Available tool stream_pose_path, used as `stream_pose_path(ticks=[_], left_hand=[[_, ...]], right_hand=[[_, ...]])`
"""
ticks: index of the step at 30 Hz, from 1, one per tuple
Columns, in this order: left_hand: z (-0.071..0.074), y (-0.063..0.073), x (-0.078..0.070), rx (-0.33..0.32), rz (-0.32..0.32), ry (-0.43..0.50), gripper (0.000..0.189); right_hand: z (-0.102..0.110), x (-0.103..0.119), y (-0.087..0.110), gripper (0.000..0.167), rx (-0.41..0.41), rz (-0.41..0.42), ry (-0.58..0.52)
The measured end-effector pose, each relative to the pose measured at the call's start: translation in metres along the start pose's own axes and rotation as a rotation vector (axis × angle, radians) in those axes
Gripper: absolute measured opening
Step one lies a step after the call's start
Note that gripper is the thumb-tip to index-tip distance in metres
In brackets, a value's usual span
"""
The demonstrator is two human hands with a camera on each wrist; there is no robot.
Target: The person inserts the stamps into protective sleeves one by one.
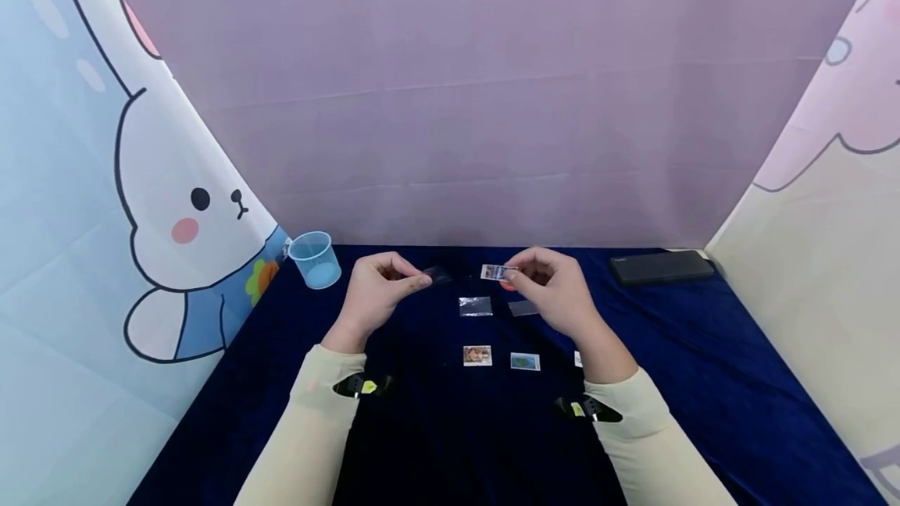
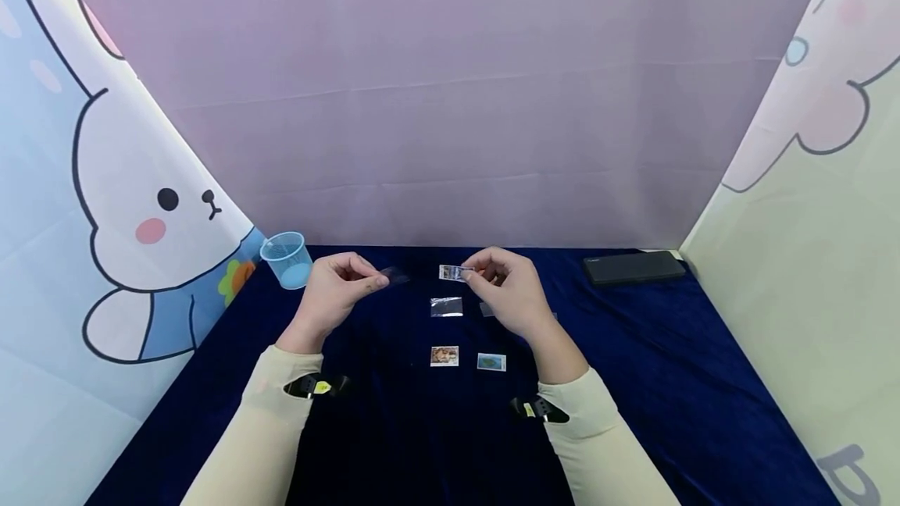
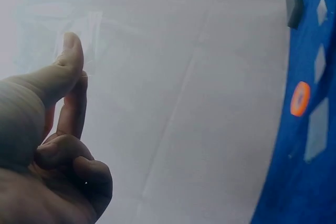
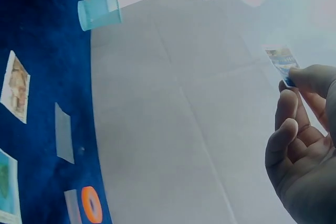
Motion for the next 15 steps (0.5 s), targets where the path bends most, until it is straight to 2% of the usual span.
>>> stream_pose_path(ticks=[6, 11, 15], left_hand=[[-0.006, -0.006, -0.009, 0.003, 0.001, -0.022, 0.016], [-0.014, -0.004, -0.014, 0.007, 0.021, -0.008, 0.019], [-0.019, 0.000, -0.018, 0.016, 0.023, -0.012, 0.017]], right_hand=[[0.008, 0.006, -0.003, 0.013, -0.047, 0.043, 0.012], [0.015, 0.011, -0.003, 0.009, -0.092, 0.025, 0.009], [0.019, 0.017, -0.002, 0.007, -0.097, 0.031, -0.006]])
Point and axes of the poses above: each hand's wrist, its own y-axis away from the middle knuckle, its own z-axis out of the back of the hand, x = y × z, the point moved 1 cm from there along -y, towards the middle knuckle, and after that the axes turned 13 degrees about -x, right-handed, at the moved point
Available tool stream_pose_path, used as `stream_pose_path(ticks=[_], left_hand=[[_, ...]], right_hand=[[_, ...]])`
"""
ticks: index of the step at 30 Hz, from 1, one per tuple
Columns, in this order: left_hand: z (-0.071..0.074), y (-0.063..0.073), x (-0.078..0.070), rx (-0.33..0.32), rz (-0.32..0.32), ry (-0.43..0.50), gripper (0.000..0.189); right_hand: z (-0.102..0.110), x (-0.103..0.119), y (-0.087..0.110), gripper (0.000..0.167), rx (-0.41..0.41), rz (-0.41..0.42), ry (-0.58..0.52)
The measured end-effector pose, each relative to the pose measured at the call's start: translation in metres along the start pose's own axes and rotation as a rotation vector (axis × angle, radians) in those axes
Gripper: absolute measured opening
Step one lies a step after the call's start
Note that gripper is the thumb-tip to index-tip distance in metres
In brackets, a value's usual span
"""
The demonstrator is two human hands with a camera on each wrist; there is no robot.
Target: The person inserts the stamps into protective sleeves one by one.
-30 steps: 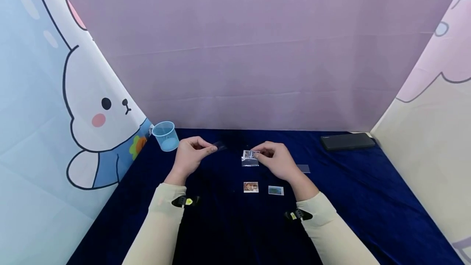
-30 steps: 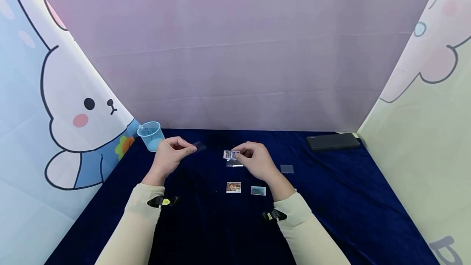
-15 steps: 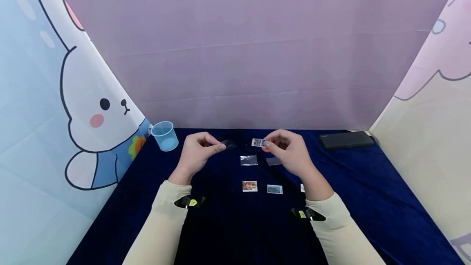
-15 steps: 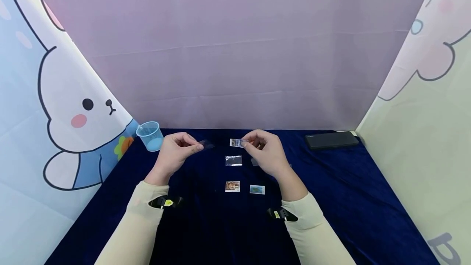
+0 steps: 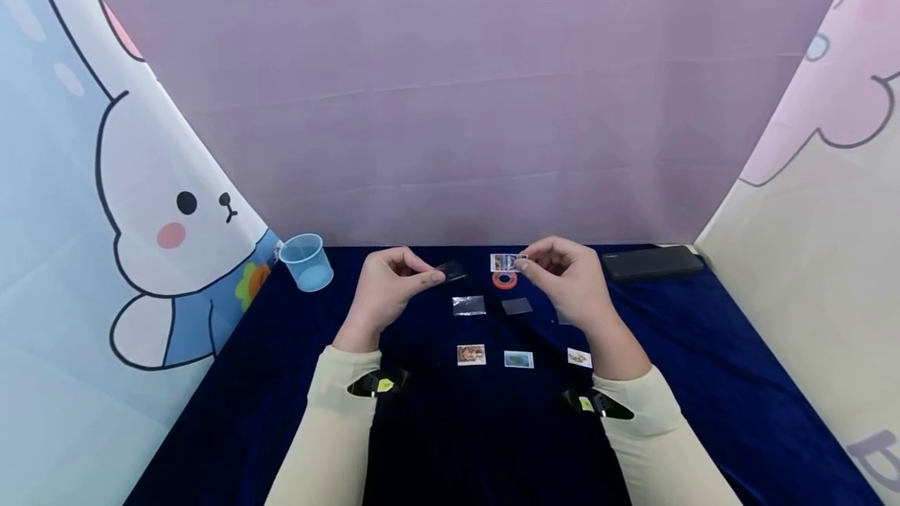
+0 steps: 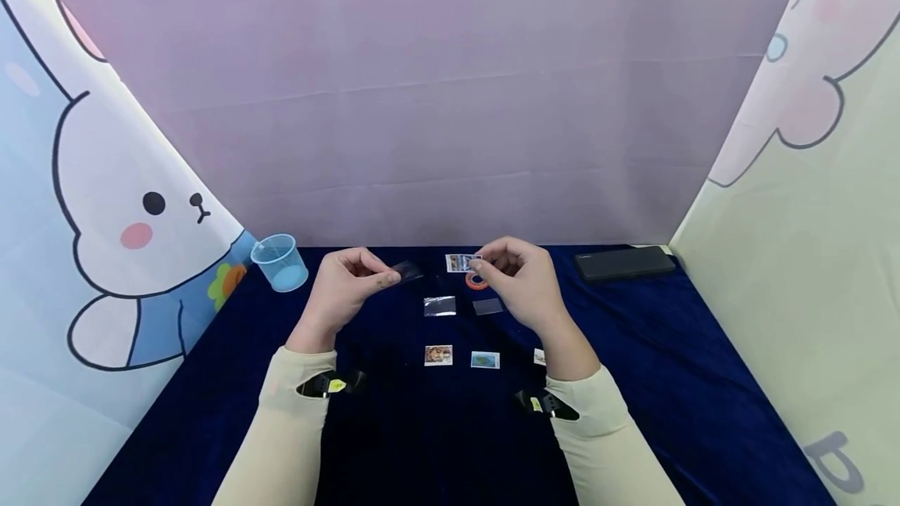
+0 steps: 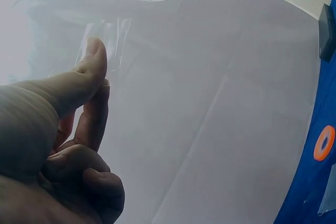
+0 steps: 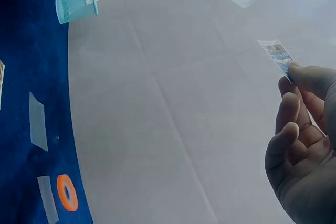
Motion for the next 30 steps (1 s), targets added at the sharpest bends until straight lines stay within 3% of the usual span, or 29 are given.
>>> stream_pose_path(ticks=[7, 17, 30], left_hand=[[-0.010, 0.006, -0.001, 0.048, -0.010, -0.005, 0.016], [-0.015, 0.010, -0.001, 0.053, -0.002, -0.031, 0.018], [-0.018, 0.010, 0.001, 0.066, 0.021, -0.025, 0.019]], right_hand=[[0.000, 0.006, 0.004, 0.005, 0.020, 0.011, -0.046], [-0.006, 0.008, 0.007, 0.006, 0.093, 0.025, 0.016], [-0.009, 0.007, 0.009, 0.005, 0.117, 0.004, 0.027]])
Point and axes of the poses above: each hand's wrist, its own y-axis away from the middle knuckle, its own z-axis out of the back of the hand, x = y × z, the point moved 1 cm from there along -y, towards the middle knuckle, and after that the axes turned 13 degrees about -x, right-handed, at the moved point
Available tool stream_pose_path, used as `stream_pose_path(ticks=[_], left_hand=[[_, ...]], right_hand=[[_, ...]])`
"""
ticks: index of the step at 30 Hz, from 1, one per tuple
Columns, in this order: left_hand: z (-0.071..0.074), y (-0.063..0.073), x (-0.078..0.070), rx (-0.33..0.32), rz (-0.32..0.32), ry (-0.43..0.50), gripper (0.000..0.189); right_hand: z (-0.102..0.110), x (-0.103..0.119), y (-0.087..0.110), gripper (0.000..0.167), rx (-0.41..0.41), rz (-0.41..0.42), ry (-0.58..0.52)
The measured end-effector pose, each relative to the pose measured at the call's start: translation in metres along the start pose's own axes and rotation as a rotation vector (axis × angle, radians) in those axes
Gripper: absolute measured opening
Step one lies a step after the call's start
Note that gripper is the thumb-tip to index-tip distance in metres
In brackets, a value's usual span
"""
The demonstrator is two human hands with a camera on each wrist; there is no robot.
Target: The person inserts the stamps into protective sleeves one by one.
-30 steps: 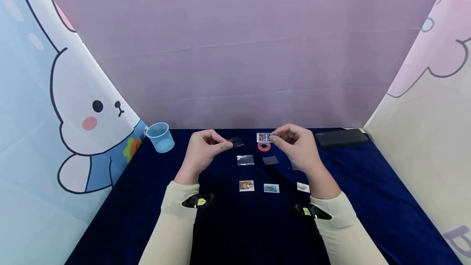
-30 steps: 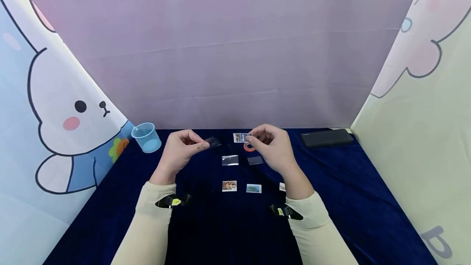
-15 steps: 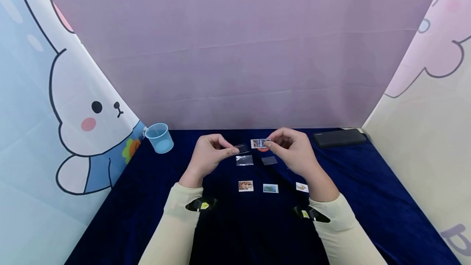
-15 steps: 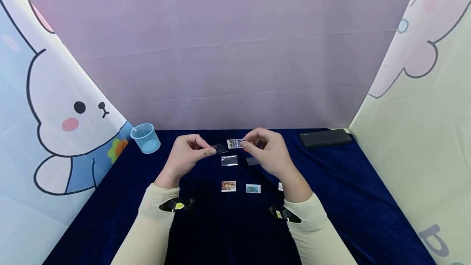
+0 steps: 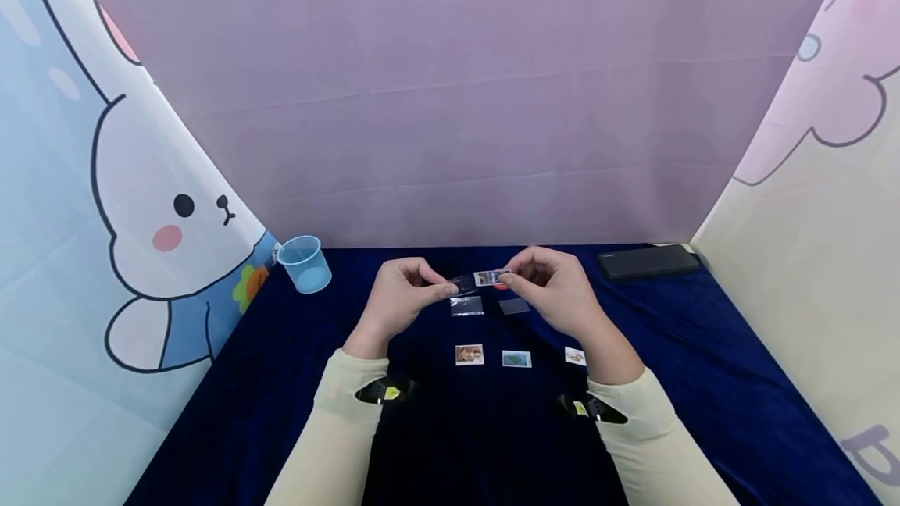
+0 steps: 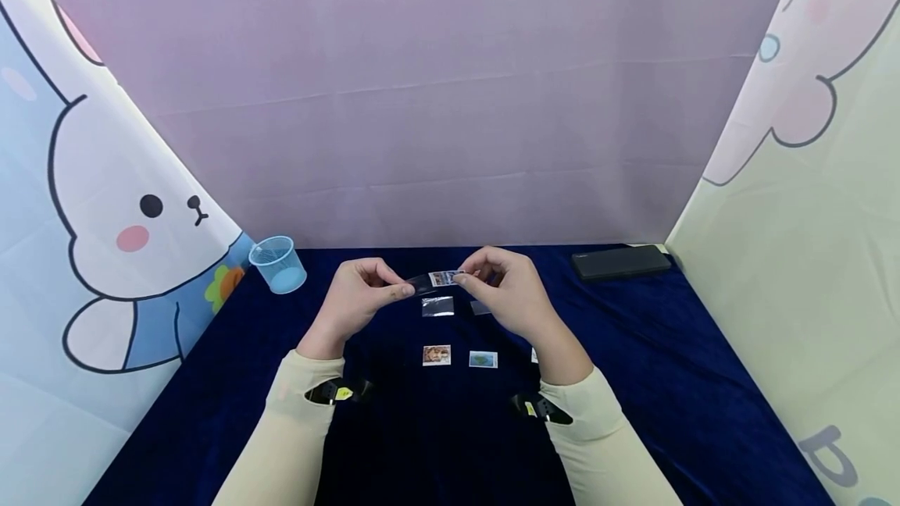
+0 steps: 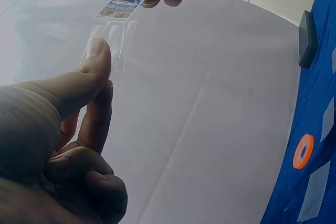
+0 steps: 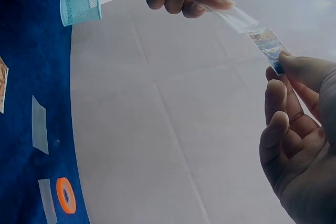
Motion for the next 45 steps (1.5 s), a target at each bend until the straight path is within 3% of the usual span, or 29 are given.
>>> stream_pose_path(ticks=[24, 36, 45], left_hand=[[-0.0015, 0.0026, -0.0024, 0.014, 0.009, -0.046, 0.018], [-0.0025, 0.0014, -0.0014, 0.080, -0.042, -0.020, 0.004], [-0.0047, 0.0017, -0.0029, 0.116, -0.075, 0.021, 0.013]], right_hand=[[-0.0047, -0.0039, 0.0001, 0.007, 0.045, 0.027, 0.042], [-0.0057, -0.0061, -0.0007, 0.006, 0.034, 0.025, 0.050], [-0.0043, -0.0078, -0.0004, 0.004, 0.023, -0.004, 0.054]])
Point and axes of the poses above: each hand's wrist, its own y-axis away from the middle knuckle, its own z-axis out of the back of the hand, x = y × z, the point moved 1 cm from there along -y, towards the middle knuckle, and after that the axes turned 13 degrees about -x, right-handed, at the moved point
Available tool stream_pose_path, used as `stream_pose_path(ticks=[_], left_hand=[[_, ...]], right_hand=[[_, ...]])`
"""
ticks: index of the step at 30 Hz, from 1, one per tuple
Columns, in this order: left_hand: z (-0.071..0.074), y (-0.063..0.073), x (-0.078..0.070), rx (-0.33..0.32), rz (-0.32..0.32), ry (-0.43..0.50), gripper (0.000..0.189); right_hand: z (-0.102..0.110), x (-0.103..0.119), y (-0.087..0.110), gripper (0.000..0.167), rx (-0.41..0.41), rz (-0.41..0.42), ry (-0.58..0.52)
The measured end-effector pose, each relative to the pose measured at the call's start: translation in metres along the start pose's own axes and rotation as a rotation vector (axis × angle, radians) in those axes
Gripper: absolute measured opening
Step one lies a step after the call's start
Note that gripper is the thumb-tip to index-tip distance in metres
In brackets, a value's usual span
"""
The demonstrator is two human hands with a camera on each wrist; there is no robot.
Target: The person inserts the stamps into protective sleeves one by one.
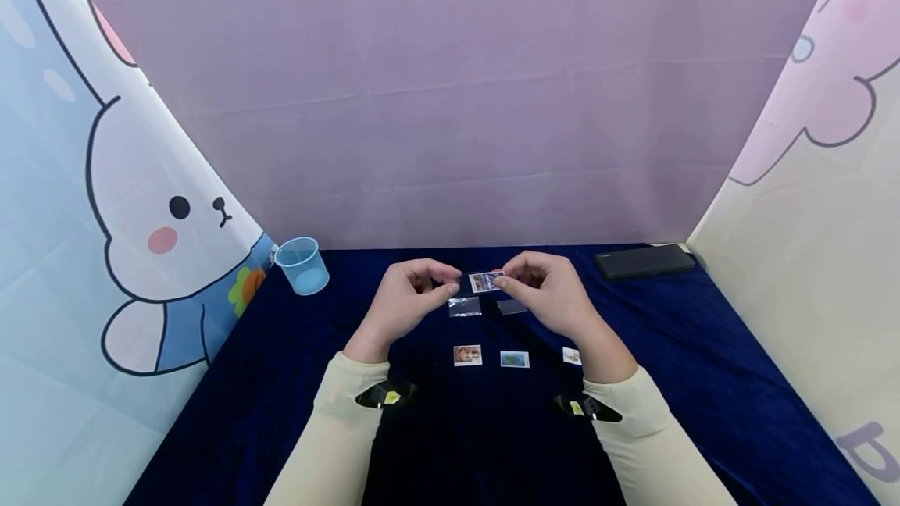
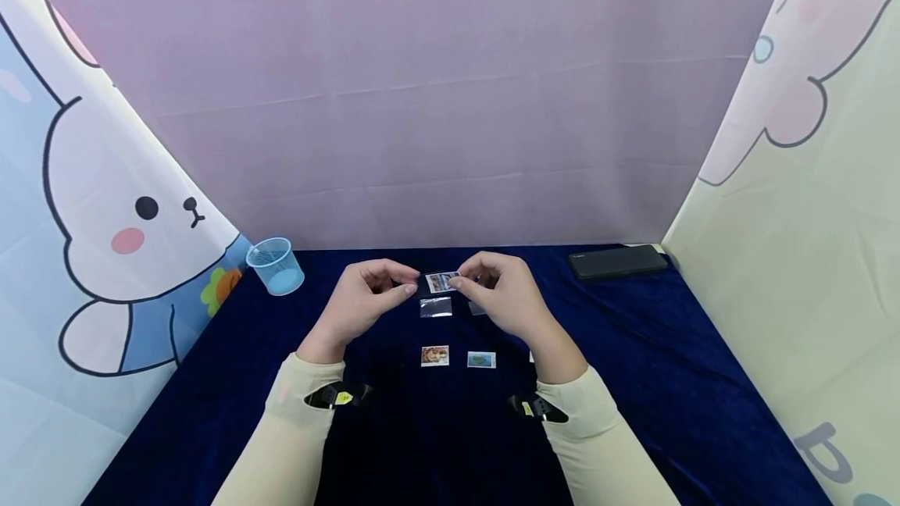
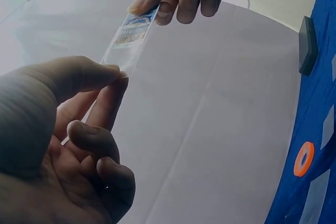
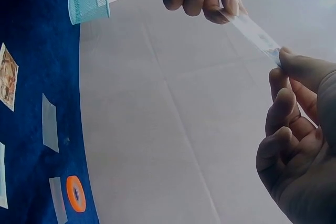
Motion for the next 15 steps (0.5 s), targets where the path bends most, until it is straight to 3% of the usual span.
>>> stream_pose_path(ticks=[15], left_hand=[[0.0005, 0.0015, -0.0029, -0.063, -0.003, 0.022, 0.005]], right_hand=[[-0.0016, 0.0002, 0.0011, 0.003, 0.010, 0.007, -0.070]])
Point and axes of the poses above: each hand's wrist, its own y-axis away from the middle knuckle, its own z-axis out of the back of the hand, x = y × z, the point moved 1 cm from there along -y, towards the middle knuckle, and after that the axes turned 13 degrees about -x, right-handed, at the moved point
